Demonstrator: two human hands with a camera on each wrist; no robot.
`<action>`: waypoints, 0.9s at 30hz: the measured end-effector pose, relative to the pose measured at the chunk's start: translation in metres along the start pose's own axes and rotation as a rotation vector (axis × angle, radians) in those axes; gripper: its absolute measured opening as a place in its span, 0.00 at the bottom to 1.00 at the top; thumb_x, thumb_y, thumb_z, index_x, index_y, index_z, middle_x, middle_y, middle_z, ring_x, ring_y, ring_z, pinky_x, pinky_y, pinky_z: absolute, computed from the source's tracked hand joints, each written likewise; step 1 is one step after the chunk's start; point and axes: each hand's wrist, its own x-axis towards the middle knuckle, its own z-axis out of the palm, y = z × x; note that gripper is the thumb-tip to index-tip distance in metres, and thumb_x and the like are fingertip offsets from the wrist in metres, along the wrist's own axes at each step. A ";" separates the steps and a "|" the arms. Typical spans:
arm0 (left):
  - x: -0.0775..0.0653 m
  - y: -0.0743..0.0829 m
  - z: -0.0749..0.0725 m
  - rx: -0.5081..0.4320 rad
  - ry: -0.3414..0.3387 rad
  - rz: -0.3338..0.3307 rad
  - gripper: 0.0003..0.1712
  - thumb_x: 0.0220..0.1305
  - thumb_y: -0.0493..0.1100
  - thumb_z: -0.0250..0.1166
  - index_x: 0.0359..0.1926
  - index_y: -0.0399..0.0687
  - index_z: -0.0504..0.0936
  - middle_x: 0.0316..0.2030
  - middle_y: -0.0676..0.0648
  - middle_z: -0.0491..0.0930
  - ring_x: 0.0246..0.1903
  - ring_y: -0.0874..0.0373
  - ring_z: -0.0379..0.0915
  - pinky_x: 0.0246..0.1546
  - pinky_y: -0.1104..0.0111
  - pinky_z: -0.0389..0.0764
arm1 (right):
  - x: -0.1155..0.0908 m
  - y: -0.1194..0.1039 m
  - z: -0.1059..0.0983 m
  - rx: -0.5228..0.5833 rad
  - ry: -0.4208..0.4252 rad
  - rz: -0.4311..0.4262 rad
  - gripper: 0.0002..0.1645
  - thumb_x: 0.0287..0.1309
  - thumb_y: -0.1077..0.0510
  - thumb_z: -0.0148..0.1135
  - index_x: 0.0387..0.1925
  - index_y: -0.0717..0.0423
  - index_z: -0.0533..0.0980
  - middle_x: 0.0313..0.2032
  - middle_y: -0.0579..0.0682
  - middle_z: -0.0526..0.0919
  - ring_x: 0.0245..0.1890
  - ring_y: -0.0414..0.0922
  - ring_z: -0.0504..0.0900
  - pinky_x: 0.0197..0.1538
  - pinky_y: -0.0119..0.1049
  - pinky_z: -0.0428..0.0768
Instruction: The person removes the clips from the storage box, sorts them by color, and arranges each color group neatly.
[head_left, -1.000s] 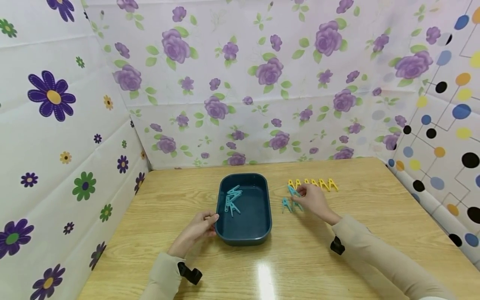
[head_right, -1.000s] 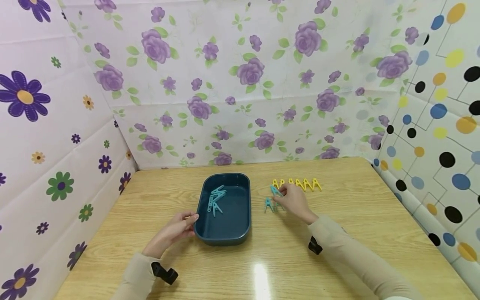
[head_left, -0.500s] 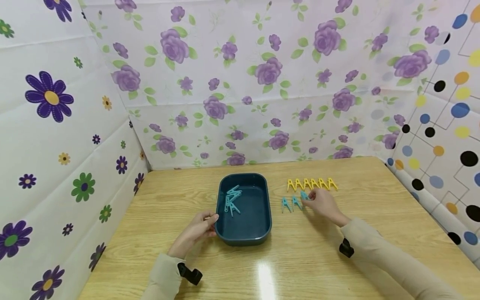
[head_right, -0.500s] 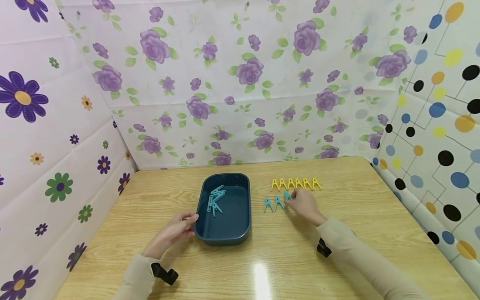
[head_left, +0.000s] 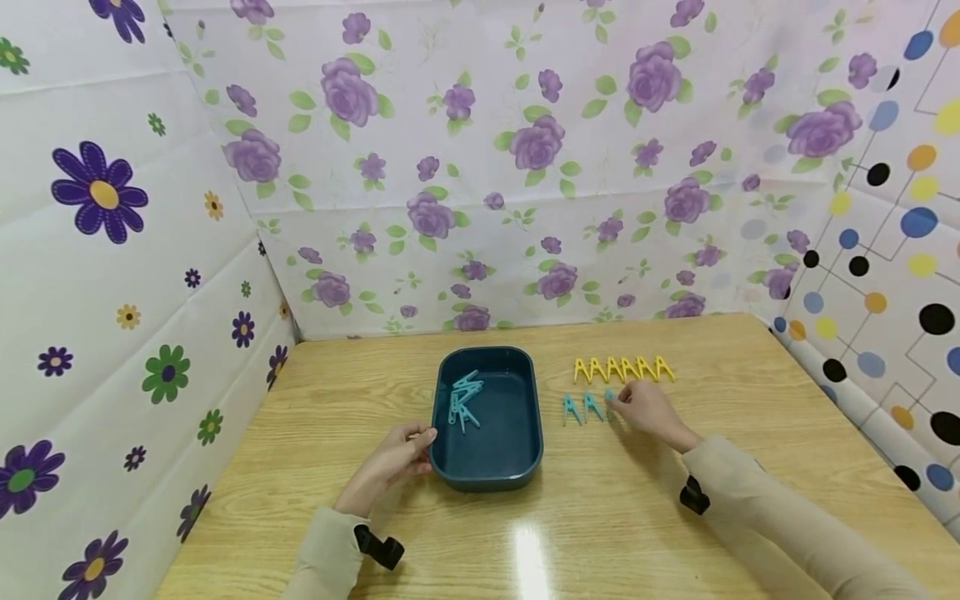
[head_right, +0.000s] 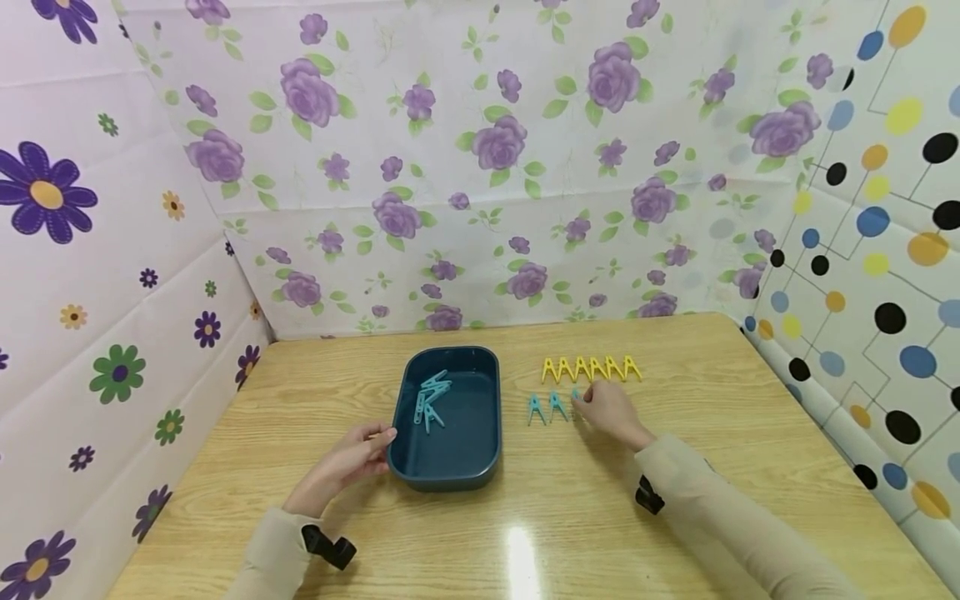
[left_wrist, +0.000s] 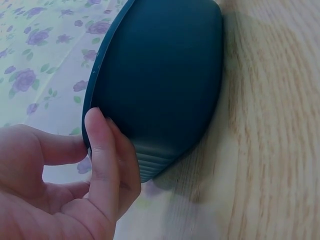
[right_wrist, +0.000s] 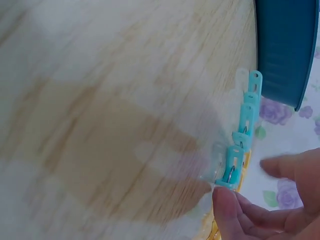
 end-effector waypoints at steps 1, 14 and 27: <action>-0.001 0.000 0.000 0.002 -0.002 0.001 0.16 0.74 0.40 0.51 0.50 0.27 0.70 0.24 0.50 0.75 0.23 0.64 0.72 0.27 0.74 0.78 | 0.000 0.000 0.000 -0.006 -0.003 -0.003 0.12 0.60 0.62 0.60 0.25 0.66 0.78 0.21 0.55 0.79 0.18 0.42 0.74 0.24 0.35 0.74; 0.001 -0.002 -0.001 0.002 0.009 0.002 0.18 0.74 0.41 0.51 0.51 0.26 0.70 0.24 0.50 0.74 0.23 0.64 0.72 0.26 0.75 0.77 | -0.001 -0.004 -0.003 -0.038 -0.013 0.003 0.12 0.61 0.64 0.56 0.40 0.71 0.78 0.36 0.65 0.83 0.34 0.54 0.83 0.35 0.45 0.82; 0.000 -0.002 -0.001 -0.007 0.011 0.009 0.17 0.74 0.41 0.52 0.49 0.28 0.70 0.22 0.52 0.74 0.24 0.64 0.72 0.27 0.75 0.78 | 0.019 -0.041 -0.005 -0.007 0.044 -0.125 0.10 0.62 0.63 0.56 0.38 0.66 0.80 0.32 0.58 0.84 0.28 0.47 0.80 0.32 0.42 0.79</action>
